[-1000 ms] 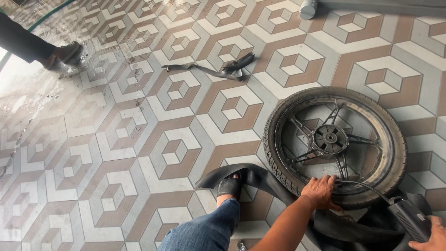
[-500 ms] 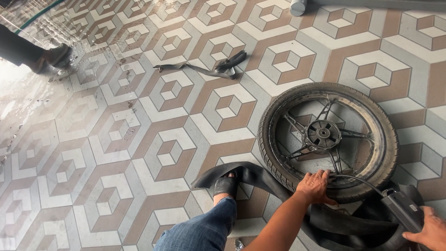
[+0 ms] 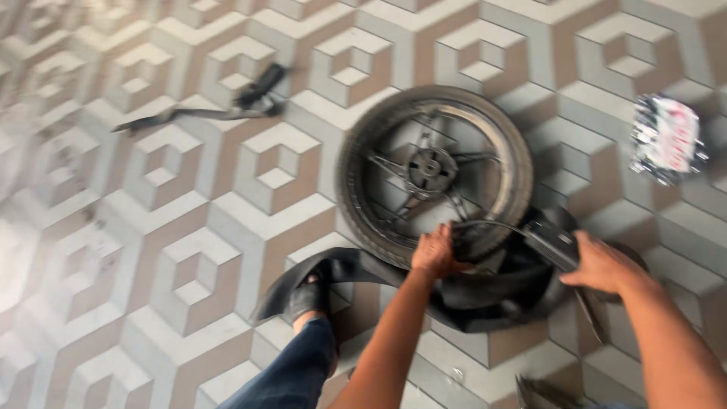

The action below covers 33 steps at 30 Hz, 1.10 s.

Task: The person attaches a portable air compressor to the valve stem of a motorcycle tire lying on the floor and inflates it. The person holds the compressor and the valve while the tire inflates.

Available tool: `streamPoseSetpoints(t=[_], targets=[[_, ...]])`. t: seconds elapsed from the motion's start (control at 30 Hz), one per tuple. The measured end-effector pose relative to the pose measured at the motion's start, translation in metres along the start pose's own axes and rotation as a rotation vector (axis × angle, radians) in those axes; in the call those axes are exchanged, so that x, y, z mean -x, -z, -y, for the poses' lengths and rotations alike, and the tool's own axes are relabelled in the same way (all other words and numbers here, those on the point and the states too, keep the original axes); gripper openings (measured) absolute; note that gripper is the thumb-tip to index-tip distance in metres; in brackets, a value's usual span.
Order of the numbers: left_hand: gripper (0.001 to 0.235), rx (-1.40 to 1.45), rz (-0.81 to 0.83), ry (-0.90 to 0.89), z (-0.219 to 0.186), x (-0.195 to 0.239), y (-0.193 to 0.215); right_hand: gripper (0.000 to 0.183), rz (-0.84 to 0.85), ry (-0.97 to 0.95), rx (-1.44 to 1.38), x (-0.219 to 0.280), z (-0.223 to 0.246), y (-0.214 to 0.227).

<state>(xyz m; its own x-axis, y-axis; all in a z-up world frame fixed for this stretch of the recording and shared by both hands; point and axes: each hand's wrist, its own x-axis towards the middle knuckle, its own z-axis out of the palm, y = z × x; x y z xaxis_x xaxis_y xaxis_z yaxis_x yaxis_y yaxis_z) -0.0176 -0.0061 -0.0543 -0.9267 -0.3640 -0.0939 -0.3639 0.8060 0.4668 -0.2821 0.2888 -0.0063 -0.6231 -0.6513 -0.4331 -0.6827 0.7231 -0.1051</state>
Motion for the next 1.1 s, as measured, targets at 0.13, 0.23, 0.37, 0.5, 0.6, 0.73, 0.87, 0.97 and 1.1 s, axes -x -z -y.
streamPoseSetpoints(t=[0.13, 0.23, 0.37, 0.5, 0.6, 0.73, 0.87, 0.97, 1.1], targets=[[0.122, 0.062, 0.03, 0.052, -0.006, 0.005, 0.003, 0.08, 0.008, -0.047, -0.009, 0.024, 0.028, 0.024], [0.126, 0.038, -0.036, 0.02, -0.003, 0.002, -0.004, 0.08, -0.002, -0.034, -0.038, 0.037, 0.046, 0.045], [0.131, 0.051, 0.032, 0.01, 0.002, -0.002, -0.003, 0.103, 0.158, -0.069, -0.095, 0.037, 0.053, 0.058], [0.126, 0.075, 0.021, 0.015, 0.0, 0.0, -0.002, 0.096, 0.142, -0.066, -0.093, 0.049, 0.065, 0.071], [0.126, 0.087, 0.024, 0.021, 0.001, -0.001, -0.004, 0.104, 0.138, -0.069, -0.067, 0.04, 0.053, 0.058], [0.126, 0.089, 0.028, 0.024, 0.001, -0.002, -0.002, 0.106, 0.134, -0.065, -0.071, 0.037, 0.049, 0.053], [0.125, 0.122, 0.044, 0.026, -0.001, 0.001, 0.001, 0.104, 0.139, -0.063, -0.081, 0.035, 0.048, 0.052], [0.125, 0.126, 0.05, 0.027, -0.002, 0.001, 0.004, 0.104, 0.141, -0.064, -0.081, 0.034, 0.047, 0.051], [0.125, 0.128, 0.053, 0.033, -0.001, 0.001, 0.002, 0.102, 0.144, -0.067, -0.097, 0.035, 0.049, 0.053]])
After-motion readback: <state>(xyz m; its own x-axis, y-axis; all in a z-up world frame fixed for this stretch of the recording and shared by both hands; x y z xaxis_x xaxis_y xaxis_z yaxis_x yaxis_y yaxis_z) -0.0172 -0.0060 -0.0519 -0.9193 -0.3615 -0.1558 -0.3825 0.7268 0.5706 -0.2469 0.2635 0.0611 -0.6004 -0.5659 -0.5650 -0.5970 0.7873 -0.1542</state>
